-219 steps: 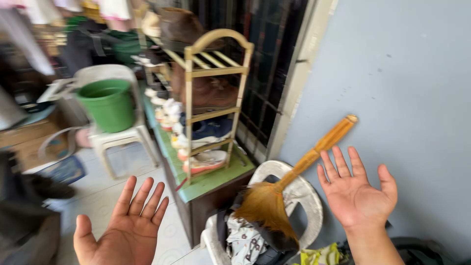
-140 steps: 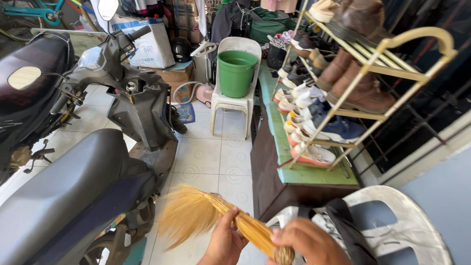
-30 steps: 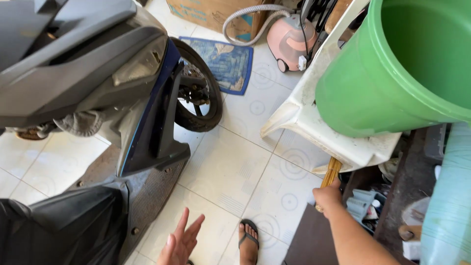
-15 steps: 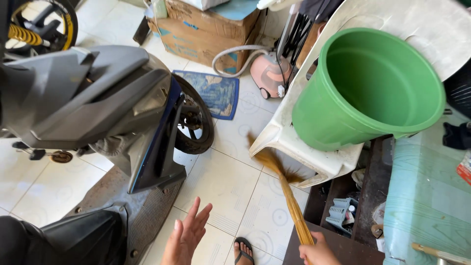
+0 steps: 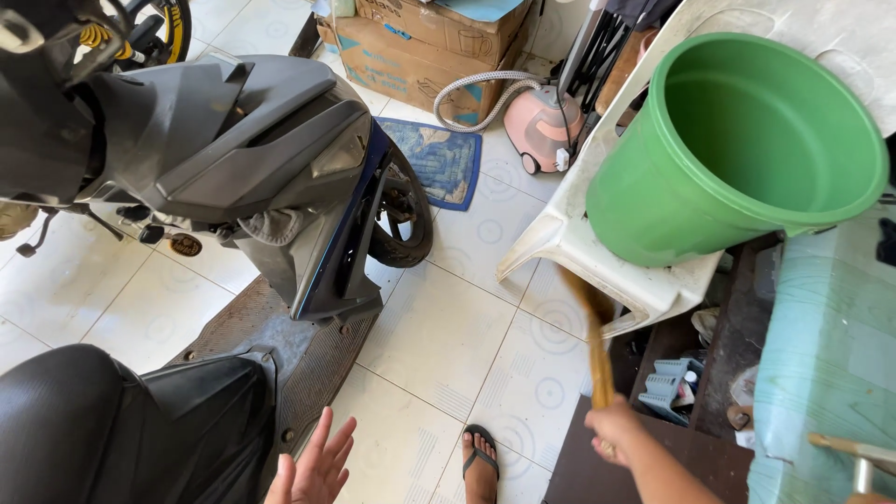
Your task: Sweeping the floor of a garage around motorcycles with a broom.
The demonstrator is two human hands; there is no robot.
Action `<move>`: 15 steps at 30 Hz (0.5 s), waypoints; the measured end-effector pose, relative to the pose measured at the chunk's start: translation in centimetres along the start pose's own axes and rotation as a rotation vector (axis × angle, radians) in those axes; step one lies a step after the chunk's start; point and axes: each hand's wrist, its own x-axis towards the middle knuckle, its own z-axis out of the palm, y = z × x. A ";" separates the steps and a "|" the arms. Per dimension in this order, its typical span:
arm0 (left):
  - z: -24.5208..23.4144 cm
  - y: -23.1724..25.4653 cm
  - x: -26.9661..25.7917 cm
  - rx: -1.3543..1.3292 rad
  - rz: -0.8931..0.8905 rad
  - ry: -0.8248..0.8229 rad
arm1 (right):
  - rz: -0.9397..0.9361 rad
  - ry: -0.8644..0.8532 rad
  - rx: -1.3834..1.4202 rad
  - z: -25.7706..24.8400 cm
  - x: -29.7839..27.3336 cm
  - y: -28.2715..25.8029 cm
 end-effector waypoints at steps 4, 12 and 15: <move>-1.8 -1.3 -1.6 -0.052 0.034 -0.060 | 0.009 -0.068 0.000 3.2 -3.9 7.2; 0.0 -0.6 -10.1 0.085 0.162 -0.205 | -0.119 -0.268 0.189 3.5 -10.2 20.8; -1.3 0.0 -13.7 0.160 0.132 -0.233 | -0.152 -0.133 0.168 1.8 -19.9 20.6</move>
